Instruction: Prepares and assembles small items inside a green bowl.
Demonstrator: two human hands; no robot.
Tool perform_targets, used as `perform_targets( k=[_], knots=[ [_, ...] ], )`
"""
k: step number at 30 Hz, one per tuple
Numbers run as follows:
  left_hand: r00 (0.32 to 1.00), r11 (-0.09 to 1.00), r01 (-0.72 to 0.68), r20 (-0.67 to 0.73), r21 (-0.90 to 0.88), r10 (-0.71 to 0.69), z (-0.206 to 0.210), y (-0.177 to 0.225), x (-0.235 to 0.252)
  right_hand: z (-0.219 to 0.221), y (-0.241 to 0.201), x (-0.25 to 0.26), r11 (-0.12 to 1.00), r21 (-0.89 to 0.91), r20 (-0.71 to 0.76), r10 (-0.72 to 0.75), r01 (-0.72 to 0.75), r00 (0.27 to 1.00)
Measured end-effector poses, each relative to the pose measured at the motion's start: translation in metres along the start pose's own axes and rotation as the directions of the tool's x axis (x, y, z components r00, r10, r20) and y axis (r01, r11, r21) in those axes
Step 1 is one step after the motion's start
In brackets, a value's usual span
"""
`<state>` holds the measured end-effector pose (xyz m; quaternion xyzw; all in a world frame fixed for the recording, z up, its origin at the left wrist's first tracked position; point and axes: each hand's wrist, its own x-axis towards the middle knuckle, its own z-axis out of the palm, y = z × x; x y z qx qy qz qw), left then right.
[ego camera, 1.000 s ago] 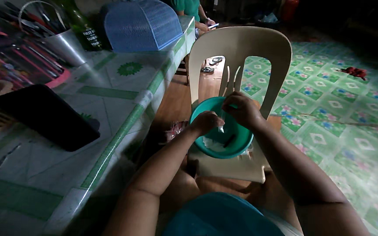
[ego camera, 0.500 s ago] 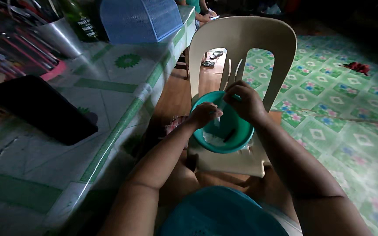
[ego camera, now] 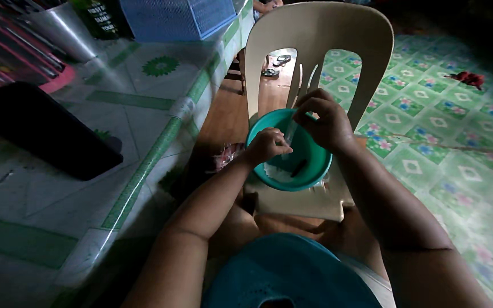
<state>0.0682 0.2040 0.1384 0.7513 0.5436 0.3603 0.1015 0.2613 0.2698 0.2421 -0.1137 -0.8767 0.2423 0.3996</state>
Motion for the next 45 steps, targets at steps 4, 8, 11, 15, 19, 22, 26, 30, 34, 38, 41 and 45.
perform_targets(
  k=[4, 8, 11, 15, 19, 22, 26, 30, 34, 38, 41, 45],
  knots=[
    [0.999, 0.997, 0.04, 0.026, -0.064, -0.039, -0.005, 0.002, -0.001, -0.004, -0.002, 0.005, 1.0, -0.004, -0.007, 0.017, -0.017, 1.0],
    [0.992, 0.998, 0.059, 0.114, -0.029, -0.055, -0.011, 0.008, 0.0, -0.004, -0.002, 0.005, 1.0, -0.007, -0.044, 0.002, -0.002, 0.999],
    [0.998, 0.998, 0.017, 0.063, -0.055, -0.013, -0.008, 0.004, -0.001, -0.001, -0.001, 0.004, 1.0, 0.0, -0.047, -0.004, 0.004, 0.999],
    [0.998, 0.999, 0.018, 0.067, -0.03, -0.016, -0.004, -0.001, -0.002, 0.0, 0.0, 0.003, 1.0, 0.003, -0.021, -0.013, 0.013, 1.0],
    [0.995, 0.994, -0.101, 0.023, 0.042, 0.1, 0.007, -0.009, -0.007, 0.001, -0.001, 0.003, 0.999, -0.007, -0.074, -0.038, 0.038, 0.997],
    [0.996, 0.997, -0.082, 0.037, -0.016, 0.082, 0.011, -0.011, -0.011, 0.001, 0.002, 0.002, 0.999, 0.007, -0.06, -0.045, 0.045, 0.997],
    [0.999, 0.995, -0.02, 0.037, -0.102, 0.024, 0.014, -0.015, -0.011, 0.002, 0.003, -0.001, 0.998, 0.034, -0.065, -0.044, 0.046, 0.997],
    [0.992, 0.982, 0.116, 0.075, -0.152, -0.106, 0.012, -0.015, -0.01, 0.0, 0.002, 0.001, 0.999, 0.018, -0.073, -0.041, 0.043, 0.996],
    [0.986, 0.983, 0.102, 0.145, -0.15, -0.081, 0.013, -0.016, -0.011, -0.002, 0.002, 0.002, 1.0, 0.003, -0.049, -0.023, 0.024, 0.999],
    [0.982, 0.967, 0.152, 0.139, -0.206, -0.125, 0.007, -0.007, -0.007, 0.002, 0.007, 0.002, 0.998, 0.049, -0.019, 0.029, -0.028, 0.999],
    [0.957, 0.93, 0.288, 0.09, -0.227, -0.274, -0.016, 0.027, -0.001, 0.005, 0.008, 0.0, 0.989, 0.051, 0.073, 0.136, -0.14, 0.988],
    [0.942, 0.932, 0.306, -0.077, -0.192, -0.325, -0.025, 0.04, 0.002, 0.018, 0.019, -0.005, 0.984, 0.054, 0.089, 0.164, -0.169, 0.982]
  ],
)
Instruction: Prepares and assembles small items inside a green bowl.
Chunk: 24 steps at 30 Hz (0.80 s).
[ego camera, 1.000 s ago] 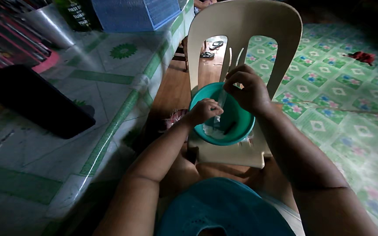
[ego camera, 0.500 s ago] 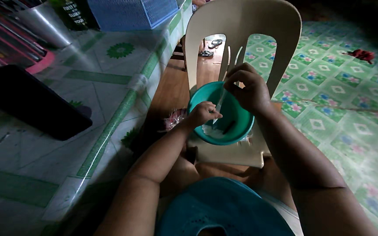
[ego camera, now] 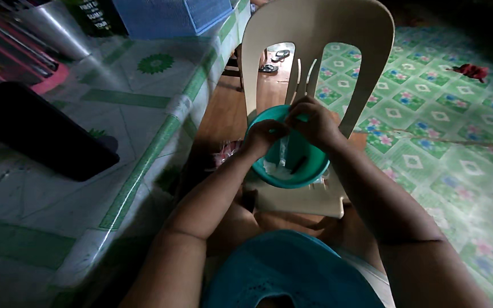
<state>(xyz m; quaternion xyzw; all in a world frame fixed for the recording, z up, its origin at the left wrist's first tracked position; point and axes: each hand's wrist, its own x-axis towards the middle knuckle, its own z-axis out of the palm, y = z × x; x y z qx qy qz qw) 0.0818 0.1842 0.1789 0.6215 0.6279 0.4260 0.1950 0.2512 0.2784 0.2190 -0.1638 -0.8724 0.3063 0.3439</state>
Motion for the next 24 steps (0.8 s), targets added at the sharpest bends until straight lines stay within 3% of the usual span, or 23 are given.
perform_targets(
  k=[3, 6, 8, 10, 12, 14, 16, 20, 24],
  knots=[
    [0.998, 0.996, 0.06, -0.022, -0.071, -0.062, 0.0, 0.0, -0.003, 0.004, 0.003, -0.004, 0.993, 0.076, -0.002, 0.087, -0.087, 0.996],
    [0.984, 0.976, 0.162, -0.055, -0.143, -0.171, 0.002, -0.003, -0.002, 0.006, 0.015, -0.009, 0.923, 0.237, 0.109, 0.284, -0.303, 0.953],
    [0.973, 0.959, 0.197, -0.078, -0.202, -0.216, 0.005, -0.011, -0.001, 0.016, 0.039, -0.016, 0.914, 0.172, 0.196, 0.335, -0.368, 0.922],
    [0.967, 0.949, 0.225, -0.072, -0.219, -0.246, 0.005, -0.017, 0.0, 0.034, 0.07, -0.025, 0.931, -0.189, 0.287, 0.356, -0.312, 0.889],
    [0.962, 0.948, 0.244, -0.072, -0.202, -0.263, 0.005, -0.022, 0.0, 0.053, 0.093, -0.036, 0.837, -0.514, 0.426, 0.439, -0.187, 0.791],
    [0.961, 0.952, 0.249, -0.079, -0.181, -0.266, 0.005, -0.027, 0.001, 0.062, 0.102, -0.046, 0.711, -0.703, 0.513, 0.527, -0.021, 0.678],
    [0.963, 0.956, 0.239, -0.085, -0.168, -0.256, 0.003, -0.032, 0.003, 0.067, 0.104, -0.05, 0.648, -0.76, 0.534, 0.585, 0.044, 0.61],
    [0.952, 0.952, 0.27, -0.11, -0.145, -0.287, 0.003, -0.044, 0.004, 0.073, 0.11, -0.053, 0.631, -0.774, 0.561, 0.637, 0.061, 0.529],
    [0.951, 0.958, 0.23, -0.169, -0.173, -0.259, 0.002, -0.049, 0.006, 0.071, 0.114, -0.054, 0.617, -0.768, 0.589, 0.577, 0.171, 0.565]
  ],
)
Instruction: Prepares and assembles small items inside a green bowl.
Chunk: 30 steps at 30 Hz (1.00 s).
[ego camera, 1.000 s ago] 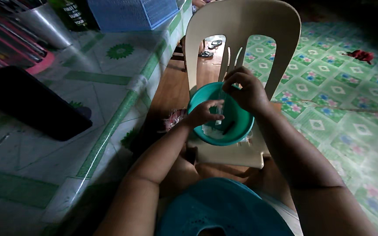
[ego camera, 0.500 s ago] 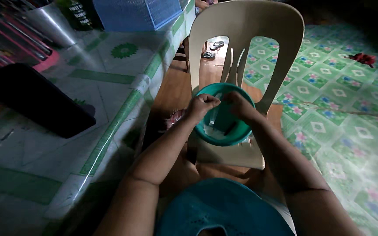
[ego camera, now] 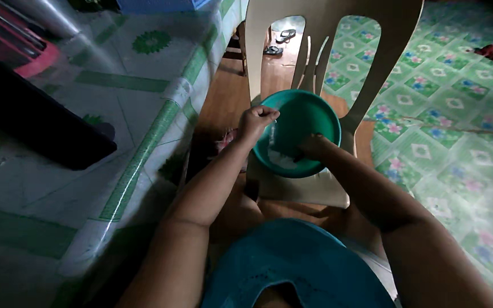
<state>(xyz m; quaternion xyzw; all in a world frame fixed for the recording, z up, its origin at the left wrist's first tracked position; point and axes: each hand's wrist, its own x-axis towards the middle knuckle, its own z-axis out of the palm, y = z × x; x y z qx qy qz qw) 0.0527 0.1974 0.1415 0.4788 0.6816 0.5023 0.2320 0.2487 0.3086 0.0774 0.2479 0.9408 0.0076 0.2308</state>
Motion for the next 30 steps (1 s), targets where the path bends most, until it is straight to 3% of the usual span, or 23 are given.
perform_targets(
  k=[3, 13, 19, 23, 28, 30],
  knots=[
    [1.0, 1.0, -0.012, -0.003, 0.029, 0.012, -0.001, 0.001, 0.002, 0.0, 0.005, 0.001, 1.0, -0.007, -0.037, -0.019, 0.019, 0.999],
    [1.0, 0.998, 0.004, 0.023, 0.064, -0.005, 0.003, -0.005, 0.001, -0.003, 0.004, -0.003, 0.996, -0.053, 0.033, -0.067, 0.069, 0.997],
    [1.0, 0.998, 0.002, 0.019, 0.06, -0.003, 0.003, -0.009, 0.003, -0.014, 0.012, -0.007, 0.998, 0.035, 0.047, -0.046, 0.044, 0.998],
    [1.0, 0.998, -0.008, 0.026, 0.062, 0.006, 0.004, -0.009, 0.003, 0.0, 0.018, -0.001, 0.996, 0.057, -0.021, -0.072, 0.073, 0.997],
    [1.0, 0.997, 0.014, 0.027, 0.077, -0.017, 0.005, -0.008, 0.002, 0.002, 0.021, 0.002, 0.99, 0.12, 0.063, -0.087, 0.079, 0.994],
    [0.999, 0.997, 0.025, 0.022, 0.074, -0.027, 0.006, -0.01, 0.002, 0.008, 0.024, 0.004, 0.99, 0.097, 0.018, -0.105, 0.103, 0.994]
  ],
)
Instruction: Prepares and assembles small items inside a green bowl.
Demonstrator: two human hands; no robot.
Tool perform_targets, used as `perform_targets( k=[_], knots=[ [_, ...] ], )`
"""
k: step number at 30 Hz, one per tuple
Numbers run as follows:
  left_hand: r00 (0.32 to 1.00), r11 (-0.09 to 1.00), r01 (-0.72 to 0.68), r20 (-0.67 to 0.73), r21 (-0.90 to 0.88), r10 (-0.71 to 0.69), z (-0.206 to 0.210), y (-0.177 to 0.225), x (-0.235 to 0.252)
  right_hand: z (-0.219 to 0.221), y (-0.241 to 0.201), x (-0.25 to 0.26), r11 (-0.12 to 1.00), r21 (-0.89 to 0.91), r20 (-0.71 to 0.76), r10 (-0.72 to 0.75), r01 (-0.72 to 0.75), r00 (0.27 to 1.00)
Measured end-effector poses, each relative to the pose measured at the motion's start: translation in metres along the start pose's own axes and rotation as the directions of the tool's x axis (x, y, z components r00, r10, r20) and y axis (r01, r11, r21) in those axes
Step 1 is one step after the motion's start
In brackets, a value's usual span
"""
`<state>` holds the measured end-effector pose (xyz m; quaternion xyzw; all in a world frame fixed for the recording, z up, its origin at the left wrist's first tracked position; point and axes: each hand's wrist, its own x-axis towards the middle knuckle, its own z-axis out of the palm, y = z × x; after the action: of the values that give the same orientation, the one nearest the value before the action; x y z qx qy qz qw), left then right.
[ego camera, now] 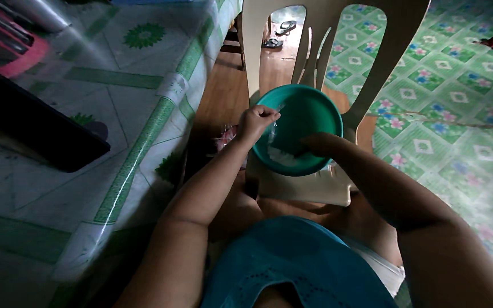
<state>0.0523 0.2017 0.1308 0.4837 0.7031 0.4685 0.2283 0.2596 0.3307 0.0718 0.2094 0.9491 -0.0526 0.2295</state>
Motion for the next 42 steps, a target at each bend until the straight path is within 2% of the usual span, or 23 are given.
perform_targets(
  k=[4, 9, 12, 16, 18, 22, 25, 30, 35, 39, 42],
  knots=[
    [1.0, 1.0, -0.016, 0.008, -0.003, 0.016, -0.001, -0.002, -0.001, -0.007, -0.005, -0.005, 0.995, -0.094, -0.012, 0.025, -0.026, 1.0],
    [0.999, 0.999, -0.034, 0.004, -0.005, 0.034, 0.0, -0.002, -0.002, -0.012, -0.013, -0.007, 1.0, -0.023, -0.234, -0.01, 0.005, 0.972],
    [1.0, 0.999, -0.03, 0.006, -0.016, 0.03, 0.001, -0.003, -0.001, 0.002, -0.012, 0.004, 0.998, -0.005, -0.318, -0.057, 0.059, 0.946],
    [1.0, 1.0, -0.02, 0.009, -0.004, 0.02, -0.001, -0.001, -0.003, 0.003, -0.017, 0.006, 0.997, -0.04, -0.218, -0.07, 0.063, 0.973],
    [1.0, 1.0, -0.003, 0.012, -0.006, 0.003, -0.002, 0.001, -0.003, 0.007, -0.017, 0.008, 0.997, -0.042, -0.219, -0.079, 0.071, 0.972],
    [1.0, 1.0, -0.012, 0.007, 0.008, 0.011, -0.002, -0.005, -0.002, 0.006, -0.023, 0.008, 0.997, 0.033, -0.094, -0.069, 0.072, 0.993],
    [1.0, 1.0, -0.006, 0.01, 0.012, 0.005, -0.002, -0.004, -0.003, 0.002, -0.028, 0.009, 0.991, 0.05, 0.005, -0.122, 0.122, 0.992],
    [1.0, 1.0, 0.007, 0.011, 0.019, -0.007, -0.001, -0.005, -0.001, 0.013, -0.022, 0.026, 0.968, 0.189, 0.028, -0.174, 0.166, 0.984],
    [0.998, 0.997, 0.042, 0.036, 0.069, -0.044, -0.003, -0.003, -0.001, 0.001, -0.01, 0.016, 0.919, 0.301, -0.136, -0.225, 0.256, 0.965],
    [0.998, 0.993, 0.007, 0.068, 0.117, -0.015, 0.002, -0.013, 0.003, -0.047, -0.004, -0.018, 0.923, 0.333, -0.143, -0.152, 0.192, 0.978],
    [0.996, 0.983, -0.012, 0.084, 0.184, -0.004, 0.005, -0.016, 0.007, -0.052, 0.025, -0.018, 0.917, 0.29, -0.379, -0.155, 0.276, 0.913]
  ],
)
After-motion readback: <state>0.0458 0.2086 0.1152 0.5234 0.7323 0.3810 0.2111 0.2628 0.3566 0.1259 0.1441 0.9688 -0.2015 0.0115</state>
